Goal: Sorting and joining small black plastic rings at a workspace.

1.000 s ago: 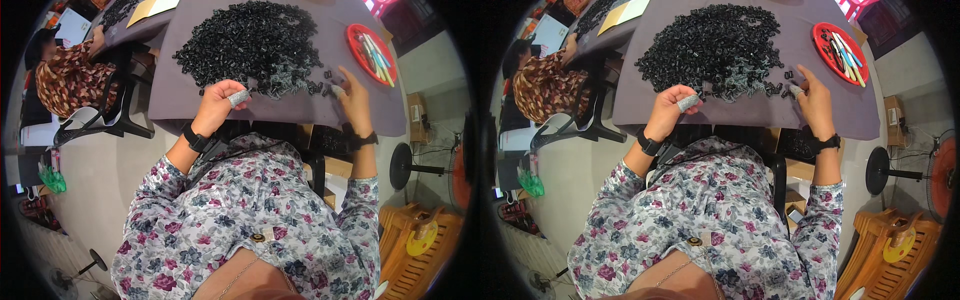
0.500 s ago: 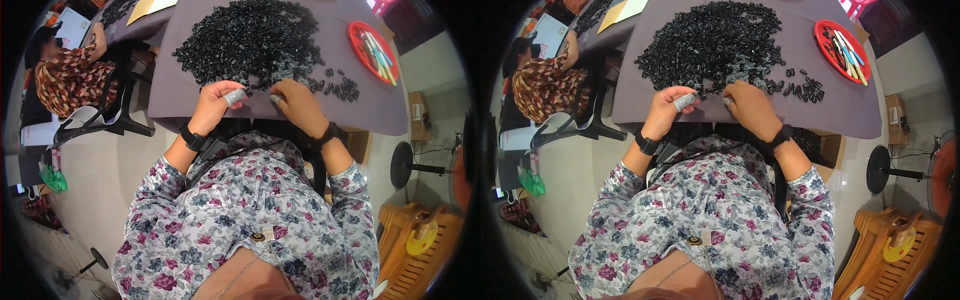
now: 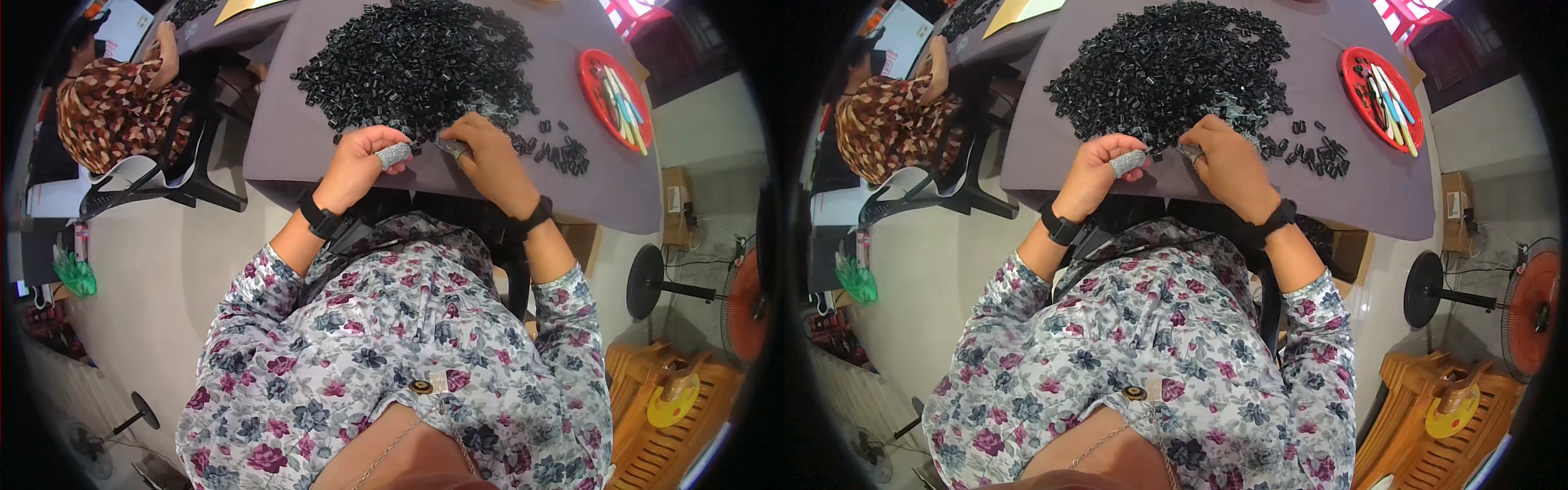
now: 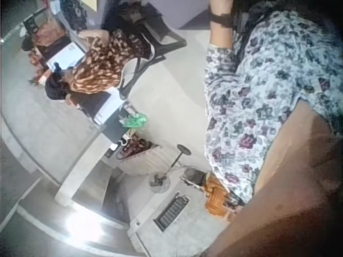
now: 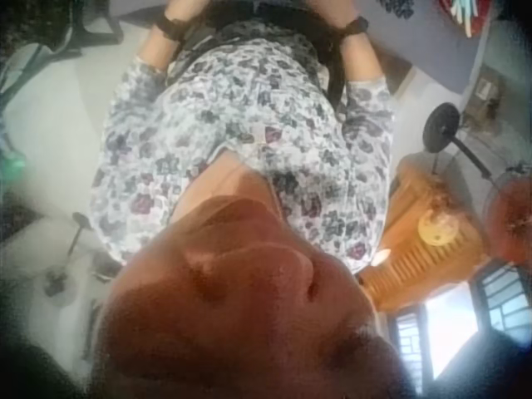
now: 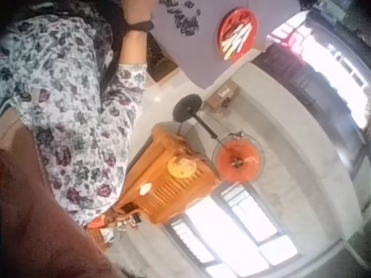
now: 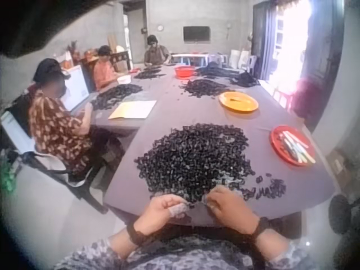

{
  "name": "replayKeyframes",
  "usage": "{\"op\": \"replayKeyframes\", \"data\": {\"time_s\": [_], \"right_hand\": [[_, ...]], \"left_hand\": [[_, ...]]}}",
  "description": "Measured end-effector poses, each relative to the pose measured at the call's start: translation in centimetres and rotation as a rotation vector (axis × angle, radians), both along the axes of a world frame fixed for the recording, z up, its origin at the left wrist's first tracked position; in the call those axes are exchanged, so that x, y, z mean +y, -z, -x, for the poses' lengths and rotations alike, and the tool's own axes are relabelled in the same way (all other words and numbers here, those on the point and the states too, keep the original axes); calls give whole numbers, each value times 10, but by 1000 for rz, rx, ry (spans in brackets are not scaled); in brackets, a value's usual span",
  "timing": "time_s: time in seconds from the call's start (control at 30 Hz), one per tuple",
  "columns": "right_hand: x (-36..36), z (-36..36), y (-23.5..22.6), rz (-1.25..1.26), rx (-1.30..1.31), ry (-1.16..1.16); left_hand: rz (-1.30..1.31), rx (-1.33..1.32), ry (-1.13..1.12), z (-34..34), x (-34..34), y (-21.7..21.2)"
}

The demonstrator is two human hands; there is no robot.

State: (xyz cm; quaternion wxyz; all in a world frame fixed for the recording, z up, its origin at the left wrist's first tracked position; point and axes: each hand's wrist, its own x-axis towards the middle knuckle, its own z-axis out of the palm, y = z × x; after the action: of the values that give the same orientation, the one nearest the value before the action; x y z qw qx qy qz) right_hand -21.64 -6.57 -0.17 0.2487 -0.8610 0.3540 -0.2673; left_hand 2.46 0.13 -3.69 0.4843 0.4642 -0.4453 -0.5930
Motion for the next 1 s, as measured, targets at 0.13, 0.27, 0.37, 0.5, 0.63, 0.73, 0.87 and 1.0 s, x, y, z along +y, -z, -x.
{"op": "replayKeyframes", "data": {"time_s": [0.13, 0.27, 0.37, 0.5, 0.63, 0.73, 0.87, 1.0], "right_hand": [[-5, -17, 3, 0, -15, -8], [-6, -21, 3, -54, 94, -101], [-6, -11, 3, 18, 61, -77], [-10, -3, 1, 6, 17, -25], [-8, -13, -1, -6, 16, -51], [-8, -24, 5, 31, 64, -79], [-8, -28, 1, 47, 169, -91], [-8, -26, 2, 26, 142, -82]], "left_hand": [[-11, 6, -10, -2, 0, 1], [-12, 32, -21, -3, 2, 0], [-5, 45, -4, -2, 2, 1], [2, 29, 6, -1, 1, 2], [-1, 19, 5, 1, 1, 0], [-3, 19, -2, 1, 2, 0], [-8, 9, -6, 0, 2, 1], [-8, 25, 5, 0, 1, 0]]}}
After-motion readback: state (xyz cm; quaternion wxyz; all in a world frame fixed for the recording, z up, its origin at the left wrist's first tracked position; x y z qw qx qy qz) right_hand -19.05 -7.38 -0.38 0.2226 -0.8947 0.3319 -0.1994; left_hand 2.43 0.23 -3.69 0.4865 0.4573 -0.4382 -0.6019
